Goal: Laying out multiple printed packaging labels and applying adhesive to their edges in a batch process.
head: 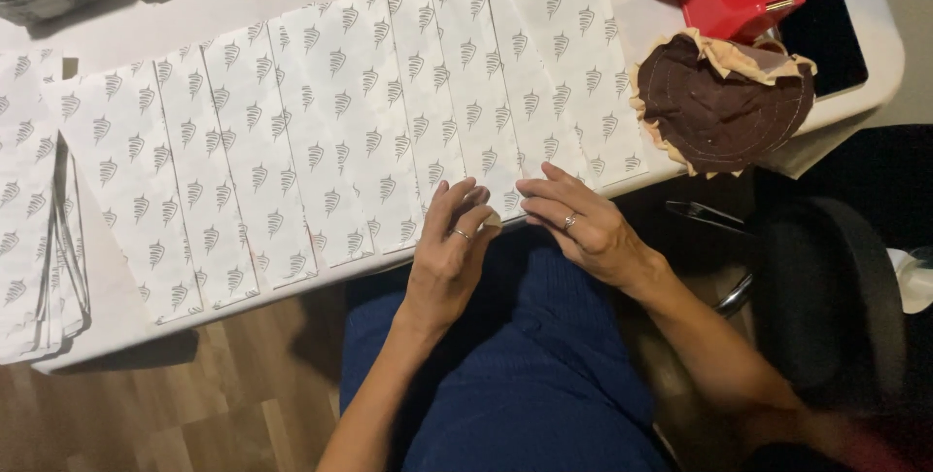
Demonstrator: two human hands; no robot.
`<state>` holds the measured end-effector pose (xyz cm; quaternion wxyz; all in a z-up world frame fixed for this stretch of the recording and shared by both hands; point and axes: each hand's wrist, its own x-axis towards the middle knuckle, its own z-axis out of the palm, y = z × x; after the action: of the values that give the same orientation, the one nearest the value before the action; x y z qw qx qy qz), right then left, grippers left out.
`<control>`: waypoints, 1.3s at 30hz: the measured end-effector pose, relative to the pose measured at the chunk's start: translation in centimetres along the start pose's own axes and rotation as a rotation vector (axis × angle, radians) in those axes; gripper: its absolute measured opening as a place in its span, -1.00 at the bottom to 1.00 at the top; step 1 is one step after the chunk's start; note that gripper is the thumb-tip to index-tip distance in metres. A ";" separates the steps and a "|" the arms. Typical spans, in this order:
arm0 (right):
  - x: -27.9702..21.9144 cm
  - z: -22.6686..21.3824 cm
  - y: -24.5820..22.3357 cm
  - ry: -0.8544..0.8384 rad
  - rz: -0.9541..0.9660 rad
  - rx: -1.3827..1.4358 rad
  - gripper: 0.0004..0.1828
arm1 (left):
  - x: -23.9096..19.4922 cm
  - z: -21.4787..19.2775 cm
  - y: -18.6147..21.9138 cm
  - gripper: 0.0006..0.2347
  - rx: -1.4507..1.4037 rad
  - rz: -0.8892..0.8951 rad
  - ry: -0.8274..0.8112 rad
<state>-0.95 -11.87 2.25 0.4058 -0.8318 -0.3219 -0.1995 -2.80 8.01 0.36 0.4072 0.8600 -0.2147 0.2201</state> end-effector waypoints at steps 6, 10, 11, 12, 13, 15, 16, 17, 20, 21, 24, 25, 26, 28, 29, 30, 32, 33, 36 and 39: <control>0.0 0.0 0.2 0.008 -0.035 -0.005 -0.83 | 0.0 -0.1 -0.1 -0.84 -0.044 -0.011 0.004; 0.0 0.2 0.3 0.041 -0.043 0.015 -0.88 | 0.1 -0.3 0.2 -0.90 -0.076 -0.032 -0.001; 0.0 0.3 0.3 0.043 -0.042 0.022 -0.88 | 0.1 -0.5 0.2 -0.94 -0.057 -0.023 -0.005; 0.0 0.3 0.3 0.043 -0.042 0.022 -0.88 | 0.2 -0.5 0.2 -0.94 -0.056 -0.023 -0.005; 0.1 0.3 0.3 0.043 -0.050 0.025 -0.90 | 0.2 -0.5 0.2 -0.95 -0.054 -0.027 -0.003; 0.0 0.2 0.2 0.042 -0.055 0.028 -0.91 | 0.0 -0.4 0.1 -0.96 -0.054 -0.033 -0.003; 0.0 0.2 0.3 0.042 -0.058 0.026 -0.92 | -0.1 -0.3 0.0 -0.97 -0.030 -0.022 0.002; 0.0 0.2 0.3 0.042 -0.060 0.025 -0.93 | -0.2 -0.1 -0.1 -0.97 -0.005 -0.011 0.006; -0.5 0.5 0.9 0.036 -0.057 0.018 -0.95 | 0.0 -0.3 0.3 -0.98 0.039 0.006 -0.006; -0.6 0.6 0.9 0.035 -0.056 0.019 -0.95 | 0.1 -0.2 0.5 -0.98 0.039 0.005 -0.006; -0.6 1.0 0.8 0.056 0.002 0.005 -0.96 | 0.3 0.1 1.0 -0.95 0.010 -0.052 0.010; -0.6 1.1 0.8 0.069 0.049 0.036 -0.95 | 0.4 0.1 1.1 -0.93 -0.017 -0.093 0.014; -0.6 1.2 0.8 0.084 0.095 0.066 -0.93 | 0.5 0.1 1.2 -0.91 -0.045 -0.133 0.019; -0.2 1.2 0.4 0.086 0.128 0.071 -0.92 | 0.3 0.6 0.9 -0.91 -0.053 -0.177 0.017; 0.0 1.2 0.2 0.088 0.160 0.077 -0.91 | 0.2 0.9 0.8 -0.90 -0.060 -0.222 0.015; 0.1 1.2 0.0 0.089 0.160 0.075 -0.91 | 0.2 1.1 0.6 -0.90 -0.061 -0.221 0.015; 0.3 1.1 -0.5 0.092 0.232 0.061 -0.90 | 0.1 1.7 0.1 -0.89 -0.089 -0.287 0.022; 0.1 1.1 -0.5 0.092 0.234 0.060 -0.90 | 0.4 1.4 0.5 -0.89 -0.090 -0.288 0.020; 0.4 1.2 -0.6 0.105 0.267 0.070 -0.85 | 1.4 0.7 1.0 -0.86 -0.168 -0.368 0.019; 0.2 2.5 -0.9 0.152 0.269 0.033 -0.78 | 1.3 1.0 1.0 -0.81 -0.167 -0.371 0.034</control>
<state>-1.28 -9.37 1.41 0.4659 -0.8430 -0.1792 -0.2005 -2.13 6.42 1.10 0.5143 0.8441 -0.0632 0.1374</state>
